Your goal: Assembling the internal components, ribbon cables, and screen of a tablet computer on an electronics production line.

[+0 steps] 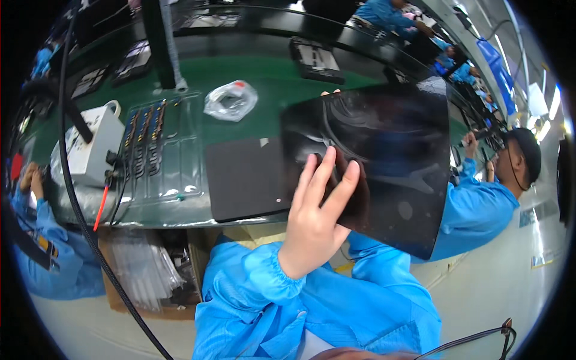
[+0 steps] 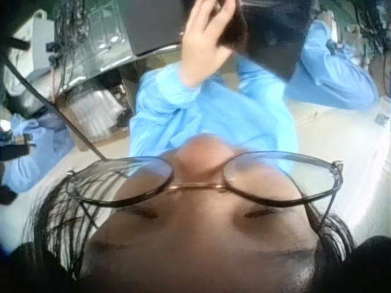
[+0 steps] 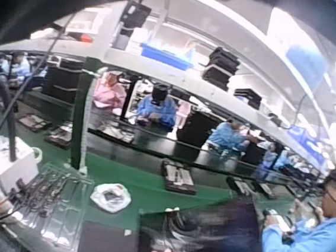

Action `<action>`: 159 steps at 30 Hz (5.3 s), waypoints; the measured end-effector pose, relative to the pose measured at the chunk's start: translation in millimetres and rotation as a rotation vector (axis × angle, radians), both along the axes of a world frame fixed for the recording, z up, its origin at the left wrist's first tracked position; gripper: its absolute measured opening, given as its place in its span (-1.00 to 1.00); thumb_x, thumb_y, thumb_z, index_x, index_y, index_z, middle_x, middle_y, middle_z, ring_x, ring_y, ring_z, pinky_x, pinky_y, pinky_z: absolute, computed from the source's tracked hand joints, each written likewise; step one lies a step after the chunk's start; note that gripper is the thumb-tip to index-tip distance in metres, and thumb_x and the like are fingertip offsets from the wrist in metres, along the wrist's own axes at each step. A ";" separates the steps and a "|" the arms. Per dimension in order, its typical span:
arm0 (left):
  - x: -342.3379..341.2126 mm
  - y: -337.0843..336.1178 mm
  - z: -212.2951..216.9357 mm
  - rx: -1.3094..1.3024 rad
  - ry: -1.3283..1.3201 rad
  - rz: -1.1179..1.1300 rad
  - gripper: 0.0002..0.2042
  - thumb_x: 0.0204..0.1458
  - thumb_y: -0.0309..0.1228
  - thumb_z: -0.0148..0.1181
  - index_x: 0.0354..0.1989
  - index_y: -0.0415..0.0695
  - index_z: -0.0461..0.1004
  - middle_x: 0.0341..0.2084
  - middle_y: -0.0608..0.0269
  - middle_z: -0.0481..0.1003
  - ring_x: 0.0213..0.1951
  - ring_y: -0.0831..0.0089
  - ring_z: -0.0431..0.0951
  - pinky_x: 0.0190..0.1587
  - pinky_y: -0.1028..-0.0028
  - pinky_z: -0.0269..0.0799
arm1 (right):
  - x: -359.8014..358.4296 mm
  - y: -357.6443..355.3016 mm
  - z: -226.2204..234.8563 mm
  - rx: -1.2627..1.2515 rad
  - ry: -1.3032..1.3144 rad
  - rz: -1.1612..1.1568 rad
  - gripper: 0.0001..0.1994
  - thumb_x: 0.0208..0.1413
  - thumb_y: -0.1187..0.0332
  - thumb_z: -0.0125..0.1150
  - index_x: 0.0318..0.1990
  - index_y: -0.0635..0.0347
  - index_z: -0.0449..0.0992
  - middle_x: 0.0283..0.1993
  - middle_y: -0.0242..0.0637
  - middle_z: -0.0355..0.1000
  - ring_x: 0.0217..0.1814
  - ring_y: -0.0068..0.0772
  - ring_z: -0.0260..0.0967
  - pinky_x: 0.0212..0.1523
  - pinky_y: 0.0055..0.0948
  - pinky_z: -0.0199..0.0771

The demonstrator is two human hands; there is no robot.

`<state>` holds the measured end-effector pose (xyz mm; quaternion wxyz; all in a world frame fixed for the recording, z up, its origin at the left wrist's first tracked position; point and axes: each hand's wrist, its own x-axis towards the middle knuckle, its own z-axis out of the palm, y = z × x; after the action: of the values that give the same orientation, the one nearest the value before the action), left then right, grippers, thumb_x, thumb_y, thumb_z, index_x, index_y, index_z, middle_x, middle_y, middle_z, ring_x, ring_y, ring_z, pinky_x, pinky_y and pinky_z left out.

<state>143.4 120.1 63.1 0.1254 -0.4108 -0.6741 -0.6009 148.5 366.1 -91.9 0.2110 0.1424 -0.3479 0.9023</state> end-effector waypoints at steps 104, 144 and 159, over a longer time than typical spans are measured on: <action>-92.5 -82.2 -106.9 -0.475 0.241 0.196 -0.70 -0.33 -0.56 0.10 -0.29 -0.22 0.48 -0.41 0.24 0.51 -0.40 0.43 0.52 -0.36 0.55 0.45 | -270.3 104.4 82.0 2.582 -0.401 -0.778 -0.38 -0.20 0.25 0.28 0.09 -0.01 0.19 0.09 -0.26 0.16 -0.35 -0.13 0.41 -0.35 -0.30 0.44; -10.3 -99.6 -86.3 -0.149 0.030 0.271 -0.66 -0.27 -0.70 0.05 -0.21 -0.22 0.44 -0.23 0.11 0.44 -0.20 0.17 0.44 -0.13 0.31 0.34 | 13.9 -167.3 69.0 2.203 -0.095 -0.882 -0.63 -0.15 0.22 0.13 -0.12 0.09 0.41 -0.14 -0.23 0.38 -0.65 -0.51 0.31 -0.64 -0.56 0.27; -24.1 -67.4 -93.3 -0.742 -0.027 0.396 -0.39 -0.17 -0.14 0.22 -0.03 -0.35 0.24 -0.16 -0.04 0.31 -0.15 0.10 0.31 -0.16 0.26 0.27 | -18.2 9.5 66.2 1.485 -0.689 -0.640 -0.59 -0.10 0.26 0.20 -0.12 0.36 0.40 -0.19 -0.06 0.42 -0.14 -0.23 0.38 -0.09 -0.43 0.32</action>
<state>119.3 52.7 -30.2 0.0730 -0.2827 -0.9123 -0.2871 130.3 375.6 -25.7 0.1900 -0.1419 -0.9126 0.3330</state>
